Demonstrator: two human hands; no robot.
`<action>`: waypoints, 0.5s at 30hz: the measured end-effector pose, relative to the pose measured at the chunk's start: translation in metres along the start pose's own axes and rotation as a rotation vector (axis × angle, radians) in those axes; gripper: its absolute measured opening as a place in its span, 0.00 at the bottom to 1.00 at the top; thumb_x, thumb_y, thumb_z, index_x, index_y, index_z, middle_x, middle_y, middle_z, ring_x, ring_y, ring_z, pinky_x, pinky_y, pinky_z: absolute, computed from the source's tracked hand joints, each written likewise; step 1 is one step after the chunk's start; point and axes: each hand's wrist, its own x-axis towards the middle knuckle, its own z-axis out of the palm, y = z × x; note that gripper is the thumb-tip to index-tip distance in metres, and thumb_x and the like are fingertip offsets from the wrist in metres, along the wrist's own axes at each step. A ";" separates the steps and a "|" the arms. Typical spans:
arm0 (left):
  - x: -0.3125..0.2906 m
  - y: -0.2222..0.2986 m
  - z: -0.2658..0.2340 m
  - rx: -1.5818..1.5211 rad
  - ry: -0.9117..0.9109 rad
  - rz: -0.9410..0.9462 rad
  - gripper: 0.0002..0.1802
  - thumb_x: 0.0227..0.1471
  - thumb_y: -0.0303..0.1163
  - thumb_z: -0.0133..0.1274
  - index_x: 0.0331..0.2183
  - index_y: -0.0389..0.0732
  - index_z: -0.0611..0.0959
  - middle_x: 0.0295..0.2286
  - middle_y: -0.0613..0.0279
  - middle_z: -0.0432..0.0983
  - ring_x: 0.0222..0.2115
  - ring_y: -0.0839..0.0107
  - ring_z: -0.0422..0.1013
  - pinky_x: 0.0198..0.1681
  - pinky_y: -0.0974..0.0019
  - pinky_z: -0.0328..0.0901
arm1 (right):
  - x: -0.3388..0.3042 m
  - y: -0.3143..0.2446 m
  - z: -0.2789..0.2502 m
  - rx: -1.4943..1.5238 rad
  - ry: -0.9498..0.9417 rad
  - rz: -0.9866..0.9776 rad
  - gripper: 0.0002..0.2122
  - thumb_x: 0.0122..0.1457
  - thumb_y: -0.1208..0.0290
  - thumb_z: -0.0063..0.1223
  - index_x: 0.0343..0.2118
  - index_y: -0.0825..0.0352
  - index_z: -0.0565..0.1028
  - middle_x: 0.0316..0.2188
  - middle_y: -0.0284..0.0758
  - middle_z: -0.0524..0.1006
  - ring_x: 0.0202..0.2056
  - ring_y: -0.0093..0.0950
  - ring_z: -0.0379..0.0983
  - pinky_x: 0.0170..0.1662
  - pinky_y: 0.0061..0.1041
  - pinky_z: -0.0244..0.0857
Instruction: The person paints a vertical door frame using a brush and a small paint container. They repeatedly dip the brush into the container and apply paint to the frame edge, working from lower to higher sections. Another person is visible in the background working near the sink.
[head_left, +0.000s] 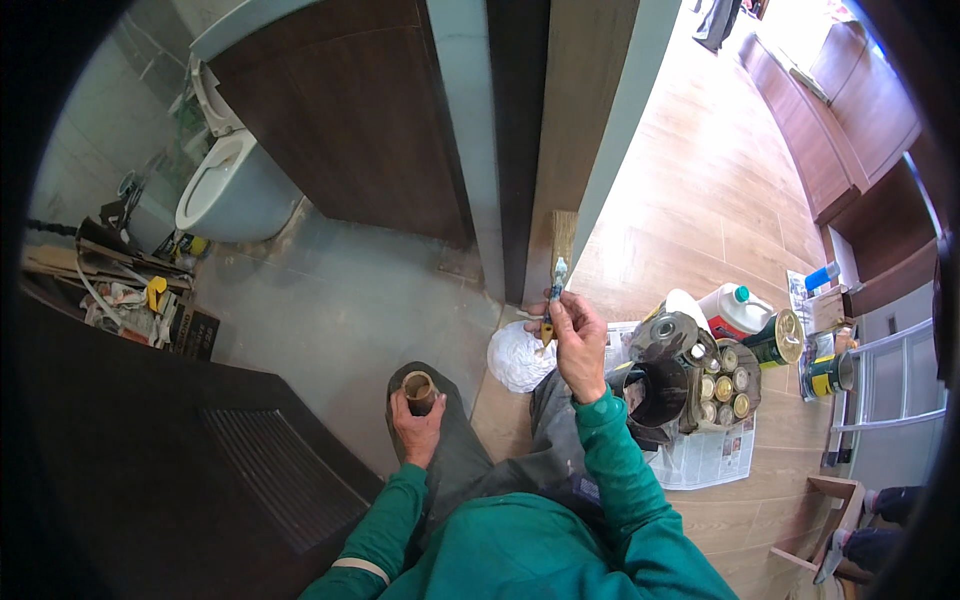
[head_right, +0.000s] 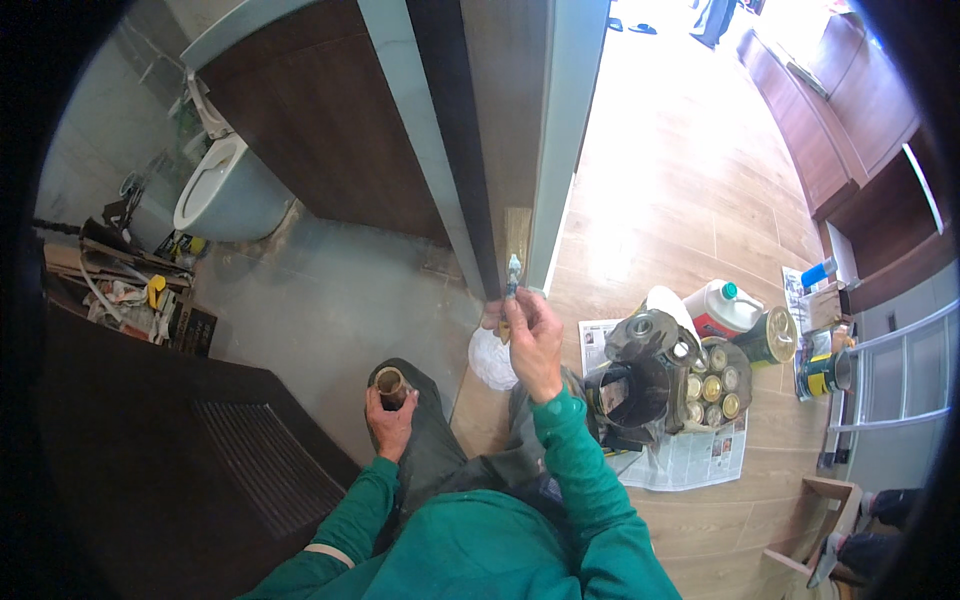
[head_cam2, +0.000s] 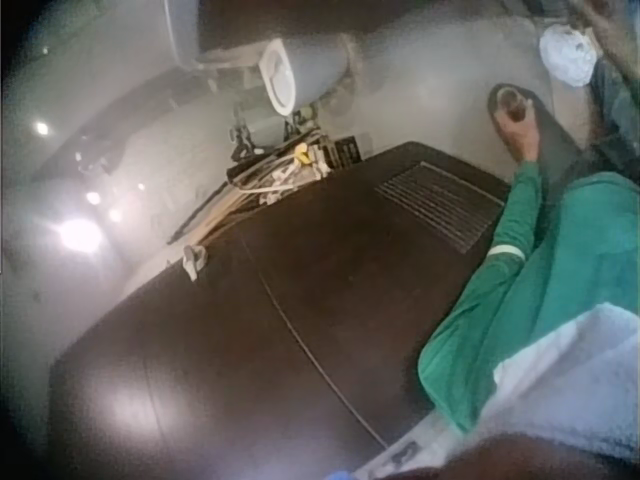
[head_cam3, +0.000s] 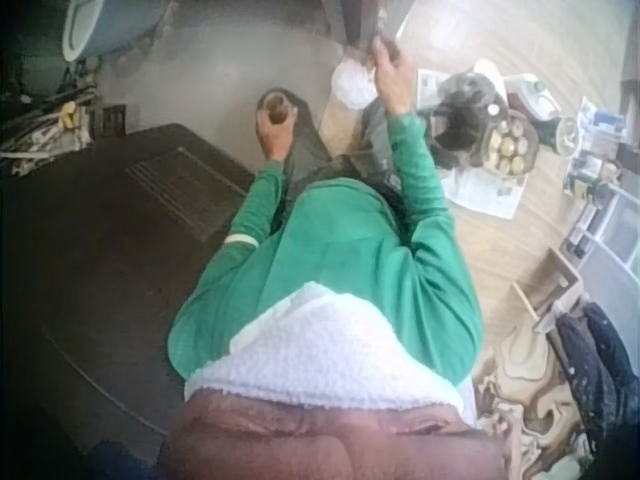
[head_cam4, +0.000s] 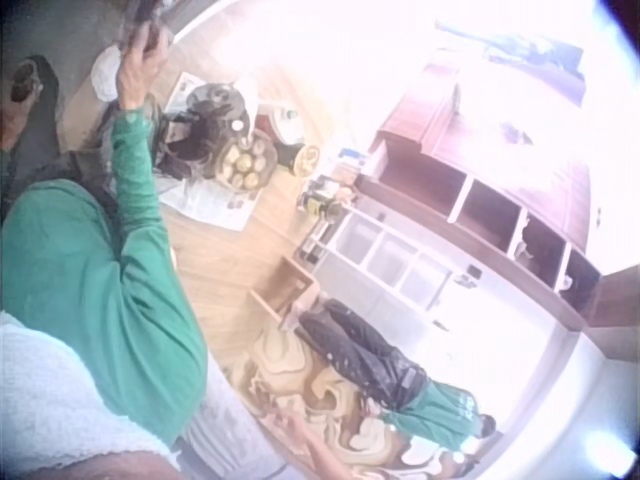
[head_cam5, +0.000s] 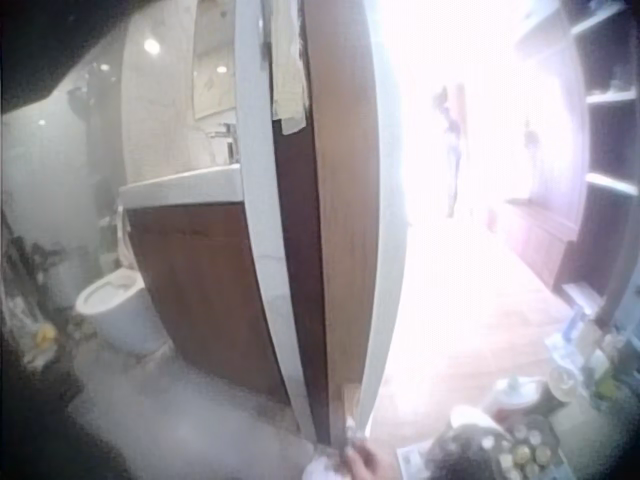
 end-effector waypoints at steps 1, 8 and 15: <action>0.001 0.001 0.000 -0.013 -0.004 0.004 0.31 0.40 0.36 0.71 0.43 0.29 0.75 0.40 0.47 0.71 0.42 0.47 0.70 0.47 0.52 0.65 | 0.003 0.001 -0.001 0.035 -0.019 -0.071 0.11 0.69 0.72 0.46 0.47 0.76 0.71 0.34 0.43 0.81 0.30 0.29 0.80 0.33 0.24 0.73; 0.001 0.005 -0.002 0.002 0.013 0.007 0.31 0.40 0.36 0.71 0.44 0.30 0.76 0.40 0.47 0.71 0.42 0.48 0.70 0.47 0.52 0.65 | 0.017 0.051 -0.016 -0.048 0.040 0.130 0.12 0.68 0.71 0.47 0.47 0.76 0.71 0.33 0.43 0.81 0.28 0.30 0.80 0.30 0.24 0.72; -0.001 0.000 -0.005 0.027 0.014 -0.020 0.33 0.40 0.37 0.71 0.43 0.27 0.75 0.40 0.45 0.71 0.42 0.46 0.70 0.47 0.51 0.65 | 0.020 0.118 -0.037 -0.003 0.072 0.233 0.11 0.68 0.72 0.47 0.46 0.76 0.71 0.32 0.44 0.80 0.27 0.32 0.81 0.27 0.24 0.73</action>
